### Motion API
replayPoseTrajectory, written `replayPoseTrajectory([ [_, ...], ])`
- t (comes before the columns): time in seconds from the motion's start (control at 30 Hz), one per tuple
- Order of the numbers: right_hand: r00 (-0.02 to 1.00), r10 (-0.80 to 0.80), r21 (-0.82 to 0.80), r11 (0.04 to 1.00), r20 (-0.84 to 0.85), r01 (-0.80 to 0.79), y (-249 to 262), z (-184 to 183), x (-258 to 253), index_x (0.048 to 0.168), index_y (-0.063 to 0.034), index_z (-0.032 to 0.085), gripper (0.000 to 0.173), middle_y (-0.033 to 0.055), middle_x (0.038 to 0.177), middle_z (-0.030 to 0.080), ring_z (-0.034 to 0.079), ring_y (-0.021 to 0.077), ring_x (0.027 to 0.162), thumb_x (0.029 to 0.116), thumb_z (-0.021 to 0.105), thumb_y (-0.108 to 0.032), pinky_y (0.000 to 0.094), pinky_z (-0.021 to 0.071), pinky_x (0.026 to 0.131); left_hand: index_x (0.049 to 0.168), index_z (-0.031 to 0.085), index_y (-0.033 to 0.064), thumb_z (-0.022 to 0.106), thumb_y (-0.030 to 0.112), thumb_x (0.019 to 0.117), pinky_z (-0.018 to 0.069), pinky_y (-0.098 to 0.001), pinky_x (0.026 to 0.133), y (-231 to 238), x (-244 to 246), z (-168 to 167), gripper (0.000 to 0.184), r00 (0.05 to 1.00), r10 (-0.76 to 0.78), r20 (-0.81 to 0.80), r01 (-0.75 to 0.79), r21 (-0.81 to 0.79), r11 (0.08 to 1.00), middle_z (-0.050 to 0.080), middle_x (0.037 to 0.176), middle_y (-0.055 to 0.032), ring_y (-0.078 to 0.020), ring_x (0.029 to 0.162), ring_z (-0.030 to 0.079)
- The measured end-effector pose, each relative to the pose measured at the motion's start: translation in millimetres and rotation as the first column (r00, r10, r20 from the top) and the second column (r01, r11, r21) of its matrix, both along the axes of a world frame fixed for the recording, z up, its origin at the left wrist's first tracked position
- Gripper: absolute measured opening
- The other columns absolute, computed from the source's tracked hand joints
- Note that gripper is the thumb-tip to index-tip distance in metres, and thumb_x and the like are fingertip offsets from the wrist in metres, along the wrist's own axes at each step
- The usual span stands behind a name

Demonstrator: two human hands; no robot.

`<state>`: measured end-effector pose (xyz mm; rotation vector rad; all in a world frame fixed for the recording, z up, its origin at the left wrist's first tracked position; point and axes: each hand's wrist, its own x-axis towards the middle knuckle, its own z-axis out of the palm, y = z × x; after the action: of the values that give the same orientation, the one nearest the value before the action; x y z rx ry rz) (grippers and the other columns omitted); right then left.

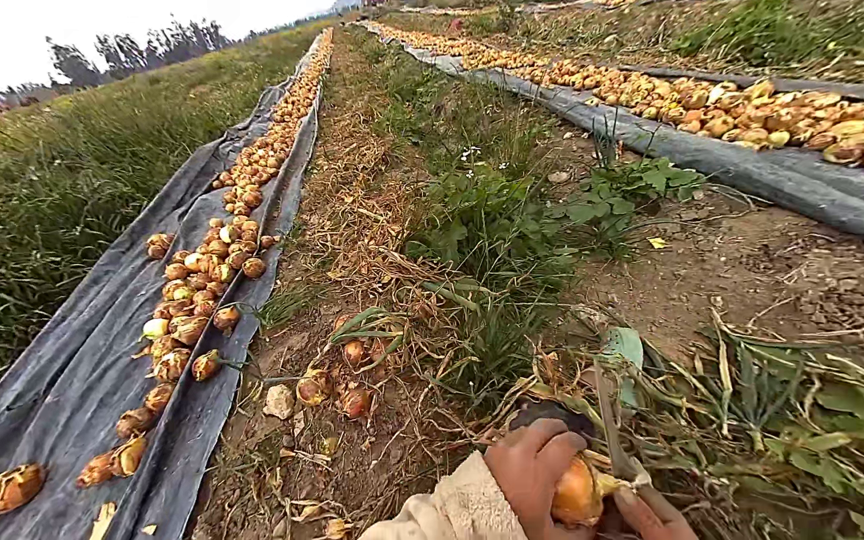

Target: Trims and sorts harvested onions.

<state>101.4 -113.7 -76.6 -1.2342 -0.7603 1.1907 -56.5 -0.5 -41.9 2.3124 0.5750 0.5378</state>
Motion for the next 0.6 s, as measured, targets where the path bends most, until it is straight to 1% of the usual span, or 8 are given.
replayPoseTrajectory([
  [0.13, 0.999, -0.041, -0.116, 0.992, 0.029, 0.044, 5, -3, -10, 0.111, -0.0126, 0.057, 0.029, -0.0111, 0.070, 0.057, 0.050, 0.0004, 0.050, 0.1005, 0.049, -0.038, 0.0201, 0.0472, 0.047, 0.131, 0.062, -0.0014, 0.091, 0.013, 0.0633, 0.0556, -0.0522, 0.099, -7, 2, -15, 0.075, 0.990, 0.140, -0.013, -0.140, 0.026, 0.990, 0.061, 0.135, -0.0253, -0.0393, 0.120, 0.064],
  [0.23, 0.995, 0.049, -0.217, 0.974, -0.090, -0.068, 5, -1, -10, 0.096, -0.0151, 0.057, 0.022, -0.0102, 0.060, 0.051, 0.047, 0.0017, 0.045, 0.1014, 0.048, -0.034, 0.0207, 0.0445, 0.045, 0.128, 0.063, -0.0044, 0.091, 0.010, 0.0571, 0.0569, -0.0546, 0.095, -10, 4, -32, 0.078, 0.972, 0.233, 0.012, -0.234, 0.097, 0.968, 0.064, 0.132, -0.0247, -0.0402, 0.115, 0.067],
  [0.37, 0.977, 0.200, -0.326, 0.921, -0.070, -0.212, 6, 4, -9, 0.087, -0.0135, 0.056, 0.035, -0.0083, 0.056, 0.047, 0.044, 0.0025, 0.043, 0.1076, 0.037, -0.035, 0.0209, 0.0413, 0.044, 0.119, 0.067, -0.0054, 0.089, 0.022, 0.0506, 0.0528, -0.0661, 0.083, -4, 4, -46, 0.077, 0.905, 0.419, 0.072, -0.421, 0.294, 0.858, 0.070, 0.120, -0.0244, -0.0477, 0.106, 0.067],
  [0.43, 0.940, 0.338, -0.389, 0.872, 0.039, -0.297, -2, 7, -14, 0.086, -0.0096, 0.059, 0.042, -0.0057, 0.059, 0.046, 0.044, 0.0049, 0.046, 0.1081, 0.036, -0.038, 0.0251, 0.0420, 0.047, 0.125, 0.061, -0.0097, 0.090, 0.024, 0.0591, 0.0485, -0.0705, 0.087, 17, -6, -47, 0.079, 0.814, 0.581, 0.001, -0.576, 0.131, 0.807, 0.067, 0.118, -0.0304, -0.0528, 0.108, 0.063],
  [0.5, 0.917, 0.389, -0.438, 0.842, 0.087, -0.315, -5, 4, -17, 0.092, -0.0058, 0.062, 0.047, -0.0022, 0.064, 0.047, 0.045, 0.0087, 0.050, 0.1092, 0.034, -0.039, 0.0298, 0.0435, 0.051, 0.136, 0.050, -0.0085, 0.090, 0.021, 0.0628, 0.0516, -0.0587, 0.093, 46, -19, -37, 0.089, 0.711, 0.698, -0.086, -0.698, -0.207, 0.685, 0.064, 0.119, -0.0285, -0.0412, 0.108, 0.064],
  [0.53, 0.923, 0.372, -0.453, 0.843, 0.098, -0.291, -3, 0, -15, 0.096, -0.0051, 0.061, 0.048, -0.0013, 0.066, 0.048, 0.047, 0.0096, 0.051, 0.1098, 0.032, -0.040, 0.0307, 0.0450, 0.053, 0.138, 0.046, -0.0068, 0.088, 0.015, 0.0628, 0.0542, -0.0493, 0.091, 55, -23, -33, 0.089, 0.675, 0.736, -0.048, -0.685, -0.411, 0.601, 0.064, 0.117, -0.0246, -0.0325, 0.104, 0.066],
  [0.57, 0.936, 0.337, -0.456, 0.852, 0.105, -0.255, -1, -2, -12, 0.099, -0.0040, 0.061, 0.048, -0.0009, 0.067, 0.049, 0.048, 0.0100, 0.053, 0.1104, 0.030, -0.040, 0.0311, 0.0465, 0.055, 0.137, 0.042, -0.0040, 0.083, 0.007, 0.0633, 0.0577, -0.0389, 0.085, 56, -23, -33, 0.085, 0.641, 0.767, 0.029, -0.592, -0.618, 0.517, 0.063, 0.113, -0.0176, -0.0226, 0.098, 0.067],
  [0.6, 0.950, 0.292, -0.456, 0.865, 0.115, -0.210, 3, -4, -9, 0.100, -0.0039, 0.059, 0.048, -0.0019, 0.067, 0.049, 0.049, 0.0090, 0.054, 0.1103, 0.031, -0.041, 0.0301, 0.0474, 0.057, 0.135, 0.041, -0.0015, 0.076, 0.002, 0.0660, 0.0602, -0.0356, 0.080, 50, -20, -32, 0.078, 0.590, 0.800, 0.110, -0.428, -0.797, 0.426, 0.063, 0.109, -0.0133, -0.0186, 0.092, 0.068],
])
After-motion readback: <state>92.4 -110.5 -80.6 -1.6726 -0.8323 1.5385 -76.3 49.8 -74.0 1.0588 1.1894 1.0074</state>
